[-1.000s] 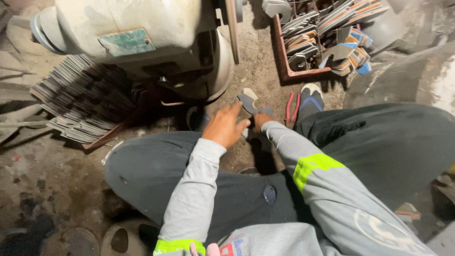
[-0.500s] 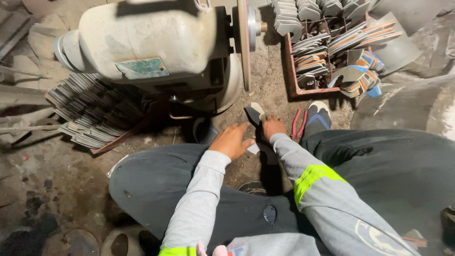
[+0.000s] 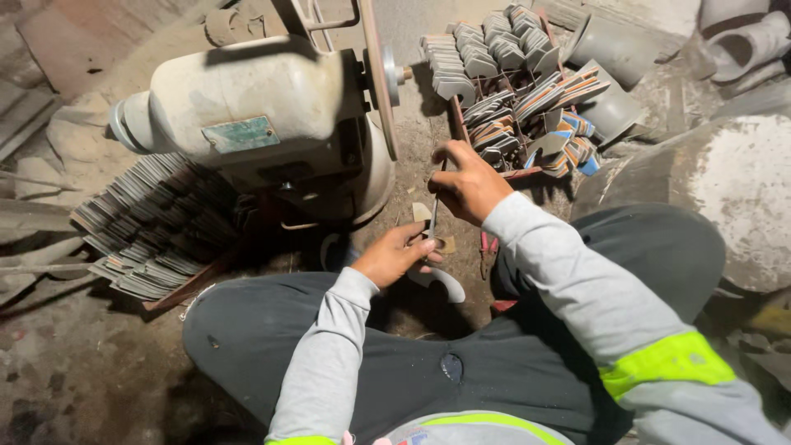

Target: The person sits on the floor and uses a bench grinder to smooth the edges of small, curved metal pieces. They handle each piece individually, pressing it against the spinning wheel, then inspecting it before moving to the next one.

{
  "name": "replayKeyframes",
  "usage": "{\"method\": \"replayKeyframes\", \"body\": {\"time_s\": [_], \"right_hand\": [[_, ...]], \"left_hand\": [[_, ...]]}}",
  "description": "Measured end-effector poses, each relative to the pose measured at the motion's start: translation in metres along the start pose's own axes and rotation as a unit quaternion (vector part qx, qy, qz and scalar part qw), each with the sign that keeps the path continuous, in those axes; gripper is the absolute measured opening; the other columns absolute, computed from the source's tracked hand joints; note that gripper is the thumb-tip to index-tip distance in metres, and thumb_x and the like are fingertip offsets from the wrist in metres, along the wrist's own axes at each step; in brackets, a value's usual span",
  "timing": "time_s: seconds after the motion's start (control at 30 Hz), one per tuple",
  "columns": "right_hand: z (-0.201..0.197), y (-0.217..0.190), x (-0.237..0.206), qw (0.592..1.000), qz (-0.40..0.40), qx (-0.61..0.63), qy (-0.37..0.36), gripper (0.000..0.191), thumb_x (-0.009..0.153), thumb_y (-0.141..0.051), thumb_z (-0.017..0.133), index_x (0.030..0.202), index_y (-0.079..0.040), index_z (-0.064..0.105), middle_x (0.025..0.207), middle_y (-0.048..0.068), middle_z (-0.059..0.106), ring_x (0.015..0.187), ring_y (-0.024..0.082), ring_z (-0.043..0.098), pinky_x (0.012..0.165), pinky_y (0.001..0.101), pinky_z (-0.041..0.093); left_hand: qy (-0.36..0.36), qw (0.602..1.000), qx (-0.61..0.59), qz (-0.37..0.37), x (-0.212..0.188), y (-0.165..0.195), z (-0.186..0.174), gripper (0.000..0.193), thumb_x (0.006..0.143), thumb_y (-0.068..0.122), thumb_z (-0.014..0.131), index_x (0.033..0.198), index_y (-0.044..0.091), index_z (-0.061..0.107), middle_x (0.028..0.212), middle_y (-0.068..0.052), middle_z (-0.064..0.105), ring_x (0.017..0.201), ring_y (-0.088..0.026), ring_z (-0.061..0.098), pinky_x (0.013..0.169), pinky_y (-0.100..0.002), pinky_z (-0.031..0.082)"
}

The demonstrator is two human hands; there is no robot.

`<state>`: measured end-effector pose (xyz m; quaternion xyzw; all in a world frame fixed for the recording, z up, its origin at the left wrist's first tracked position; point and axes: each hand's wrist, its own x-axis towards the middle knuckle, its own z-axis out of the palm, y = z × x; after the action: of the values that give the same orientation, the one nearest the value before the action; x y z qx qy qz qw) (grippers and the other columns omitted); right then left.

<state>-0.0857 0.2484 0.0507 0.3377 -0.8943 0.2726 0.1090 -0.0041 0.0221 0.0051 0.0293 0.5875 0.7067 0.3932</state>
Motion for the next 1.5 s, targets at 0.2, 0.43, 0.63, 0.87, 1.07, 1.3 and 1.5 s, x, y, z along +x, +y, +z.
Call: {"method": "replayKeyframes", "body": {"time_s": [0.2,0.43,0.63,0.87,1.07,1.3,1.5], "right_hand": [[0.002,-0.032,0.004,0.951,0.223,0.18,0.115,0.053,0.088,-0.012,0.065,0.139,0.002,0.058,0.13,0.023,0.062,0.122,0.038,0.062,0.107,0.0409,0.048],[0.043,-0.005,0.053,0.961,0.155,0.213,0.084,0.051,0.083,-0.003,0.056,0.133,0.005,0.062,0.132,0.023,0.061,0.125,0.039,0.059,0.11,0.0416,0.046],[0.049,0.004,0.073,0.966,0.17,0.169,0.092,0.048,0.079,-0.002,0.056,0.125,0.004,0.067,0.132,0.02,0.062,0.126,0.038,0.057,0.112,0.0411,0.044],[0.01,-0.04,0.049,0.962,0.124,0.219,0.106,0.059,0.075,0.001,0.055,0.133,0.003,0.066,0.129,0.02,0.063,0.126,0.037,0.059,0.114,0.0407,0.043],[-0.035,-0.037,0.004,0.889,0.19,0.415,-0.023,0.051,0.08,0.004,0.051,0.129,0.005,0.067,0.128,0.017,0.072,0.125,0.024,0.064,0.113,0.0354,0.046],[-0.003,-0.037,0.023,0.928,0.147,0.339,0.04,0.057,0.081,0.005,0.053,0.138,0.007,0.058,0.133,0.021,0.064,0.128,0.03,0.06,0.113,0.0349,0.044],[0.042,-0.007,0.065,0.964,0.155,0.209,0.057,0.056,0.08,0.005,0.05,0.135,0.006,0.061,0.131,0.023,0.059,0.126,0.04,0.057,0.11,0.0398,0.045]], "left_hand": [[0.081,0.982,-0.05,0.161,0.009,0.007,0.008,0.055,0.099,0.012,0.064,0.146,-0.009,0.044,0.111,-0.009,0.066,0.088,-0.014,0.067,0.078,-0.03,0.059],[0.136,0.974,-0.02,0.182,0.018,0.023,-0.019,0.038,0.102,0.018,0.064,0.127,-0.01,0.06,0.099,-0.01,0.068,0.084,-0.014,0.067,0.077,-0.032,0.06],[0.174,0.971,-0.003,0.166,0.027,0.03,-0.029,0.037,0.104,0.023,0.066,0.12,-0.01,0.065,0.096,-0.011,0.07,0.083,-0.016,0.068,0.077,-0.031,0.058],[0.137,0.963,-0.009,0.233,-0.003,0.011,0.002,0.036,0.103,0.011,0.066,0.135,-0.007,0.061,0.113,-0.009,0.068,0.095,-0.016,0.063,0.084,-0.033,0.055],[0.282,0.89,0.277,0.227,-0.029,-0.001,0.02,0.063,0.09,0.005,0.072,0.149,-0.002,0.048,0.126,-0.013,0.061,0.097,-0.018,0.06,0.083,-0.032,0.054],[0.171,0.958,0.015,0.228,-0.01,0.014,0.01,0.055,0.099,0.011,0.065,0.149,-0.003,0.049,0.114,-0.007,0.063,0.087,-0.01,0.055,0.077,-0.023,0.05],[0.199,0.962,0.106,0.153,0.013,0.042,-0.022,0.037,0.107,0.03,0.061,0.113,-0.005,0.07,0.08,-0.008,0.072,0.074,-0.011,0.064,0.073,-0.026,0.053]]}}
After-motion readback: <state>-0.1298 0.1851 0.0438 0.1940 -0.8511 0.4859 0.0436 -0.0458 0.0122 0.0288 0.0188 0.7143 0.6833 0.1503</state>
